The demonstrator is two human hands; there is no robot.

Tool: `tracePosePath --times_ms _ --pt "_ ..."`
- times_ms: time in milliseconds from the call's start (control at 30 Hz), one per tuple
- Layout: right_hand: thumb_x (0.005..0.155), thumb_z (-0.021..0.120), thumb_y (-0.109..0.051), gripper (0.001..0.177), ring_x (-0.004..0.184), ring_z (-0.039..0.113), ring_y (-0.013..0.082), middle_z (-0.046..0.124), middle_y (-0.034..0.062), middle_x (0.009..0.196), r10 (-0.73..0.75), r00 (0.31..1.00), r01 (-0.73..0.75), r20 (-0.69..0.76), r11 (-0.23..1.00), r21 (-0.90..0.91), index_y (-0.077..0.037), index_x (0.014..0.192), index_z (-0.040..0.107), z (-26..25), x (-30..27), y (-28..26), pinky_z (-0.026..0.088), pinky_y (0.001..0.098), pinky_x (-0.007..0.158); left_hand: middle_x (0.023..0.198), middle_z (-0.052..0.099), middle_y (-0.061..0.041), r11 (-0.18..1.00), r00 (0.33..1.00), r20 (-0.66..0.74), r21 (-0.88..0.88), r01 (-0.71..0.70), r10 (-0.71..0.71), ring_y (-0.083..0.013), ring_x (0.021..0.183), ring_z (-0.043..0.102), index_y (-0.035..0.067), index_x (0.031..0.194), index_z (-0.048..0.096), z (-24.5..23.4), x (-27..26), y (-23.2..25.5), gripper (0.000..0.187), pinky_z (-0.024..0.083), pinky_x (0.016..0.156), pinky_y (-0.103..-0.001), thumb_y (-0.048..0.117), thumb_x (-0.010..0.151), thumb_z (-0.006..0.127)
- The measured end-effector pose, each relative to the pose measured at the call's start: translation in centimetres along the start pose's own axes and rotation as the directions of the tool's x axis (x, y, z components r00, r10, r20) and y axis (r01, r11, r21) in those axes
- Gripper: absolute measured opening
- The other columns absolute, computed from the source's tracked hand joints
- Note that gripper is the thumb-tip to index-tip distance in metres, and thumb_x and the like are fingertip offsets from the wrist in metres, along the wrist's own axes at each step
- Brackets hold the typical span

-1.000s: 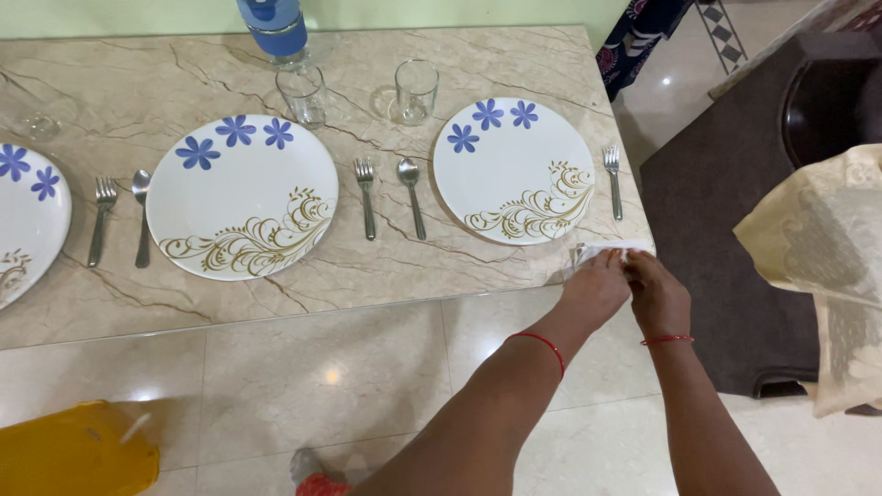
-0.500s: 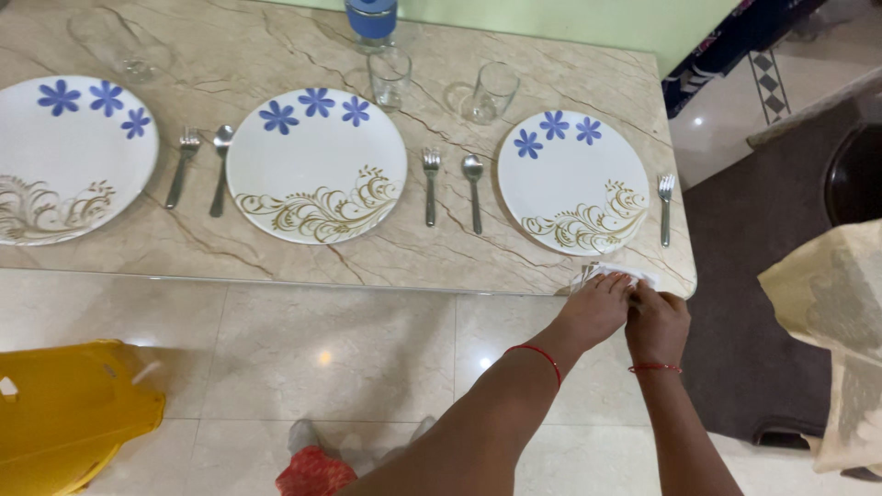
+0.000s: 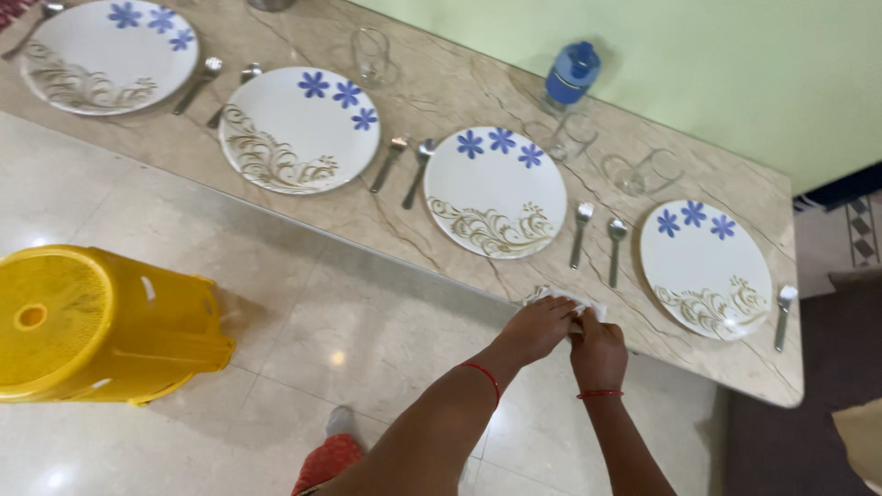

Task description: The person wipes a dining table surface with a white cloth, moving around plates, glasses, and cutlery. They repeatedly wipe different sections of the table, including areas near the wall and between place settings, then briefly adjust the plates before continuing to wipe.

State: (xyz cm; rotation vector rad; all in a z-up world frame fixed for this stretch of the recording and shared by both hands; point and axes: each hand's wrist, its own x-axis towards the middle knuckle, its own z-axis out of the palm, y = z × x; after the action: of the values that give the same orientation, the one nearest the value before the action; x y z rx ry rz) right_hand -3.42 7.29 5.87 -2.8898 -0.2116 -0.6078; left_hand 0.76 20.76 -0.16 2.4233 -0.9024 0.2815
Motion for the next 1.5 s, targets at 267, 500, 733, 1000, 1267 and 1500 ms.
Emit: tracePosePath --times_ms 267,500,733,1000,1267,1500 --pt "0.083 0.078 -0.011 0.021 0.077 0.066 0.0283 0.071 0.0093 0.074 -0.179 0.984 0.178 0.019 0.982 0.059 -0.007 0.102 0.072 5.7 4.1 -15.6 0.055 0.0409 0.066 0.146 0.06 -0.009 0.986 0.983 -0.085 -0.052 0.161 -0.165 -0.0267 0.138 0.053 0.005 0.122 0.069 -10.5 -9.4 -11.7 0.034 0.04 0.118 -0.04 0.003 0.089 0.062" --pt "0.078 0.078 -0.01 0.029 0.078 0.067 0.0277 0.07 0.0095 0.074 -0.254 0.967 0.252 0.025 0.965 0.067 -0.005 0.105 0.071 8.9 6.9 -25.5 0.056 0.0416 0.063 0.139 0.066 -0.008 0.967 0.953 -0.169 -0.065 0.245 -0.253 -0.0254 0.132 0.059 0.008 0.12 0.07 -16.5 -14.9 -18.9 0.036 0.046 0.111 -0.038 0.002 0.086 0.061" --pt "0.077 0.079 -0.01 0.03 0.079 0.068 0.0273 0.071 0.0093 0.075 -0.259 0.962 0.253 0.082 0.964 0.078 -0.006 0.106 0.071 8.9 7.8 -28.2 0.057 0.0414 0.063 0.137 0.067 -0.01 0.962 0.933 -0.236 -0.075 0.261 -0.271 -0.0259 0.131 0.06 0.006 0.118 0.071 -17.0 -16.0 -20.7 0.033 0.048 0.11 -0.039 0.002 0.087 0.062" --pt "0.078 0.078 -0.008 0.031 0.08 0.068 0.0279 0.071 0.0089 0.076 -0.281 0.958 0.267 0.06 0.946 0.182 -0.007 0.108 0.069 9.3 8.3 -29.1 0.056 0.0414 0.064 0.135 0.068 -0.009 0.967 0.927 -0.278 -0.03 0.254 -0.253 -0.025 0.131 0.061 0.006 0.118 0.071 -18.3 -17.0 -21.4 0.035 0.046 0.114 -0.04 0.001 0.085 0.062" --pt "0.079 0.078 -0.009 0.036 0.083 0.066 0.0298 0.071 0.0106 0.083 -0.363 0.924 0.318 0.116 0.902 0.291 -0.005 0.113 0.068 11.6 10.4 -35.3 0.056 0.042 0.069 0.136 0.068 -0.006 0.923 0.88 -0.297 -0.006 0.386 -0.37 -0.0223 0.129 0.061 0.008 0.116 0.073 -23.0 -20.7 -25.4 0.033 0.046 0.112 -0.039 0.0 0.086 0.063" --pt "0.077 0.076 -0.008 0.026 0.094 0.066 0.0304 0.073 0.0077 0.112 -0.473 0.879 0.426 0.065 0.838 0.341 -0.01 0.103 0.069 13.8 12.6 -41.7 0.056 0.0398 0.081 0.133 0.07 -0.006 0.92 0.863 -0.373 0.056 0.388 -0.341 -0.022 0.127 0.064 0.007 0.117 0.073 -26.9 -24.2 -30.5 0.034 0.049 0.111 -0.038 0.0 0.085 0.063"
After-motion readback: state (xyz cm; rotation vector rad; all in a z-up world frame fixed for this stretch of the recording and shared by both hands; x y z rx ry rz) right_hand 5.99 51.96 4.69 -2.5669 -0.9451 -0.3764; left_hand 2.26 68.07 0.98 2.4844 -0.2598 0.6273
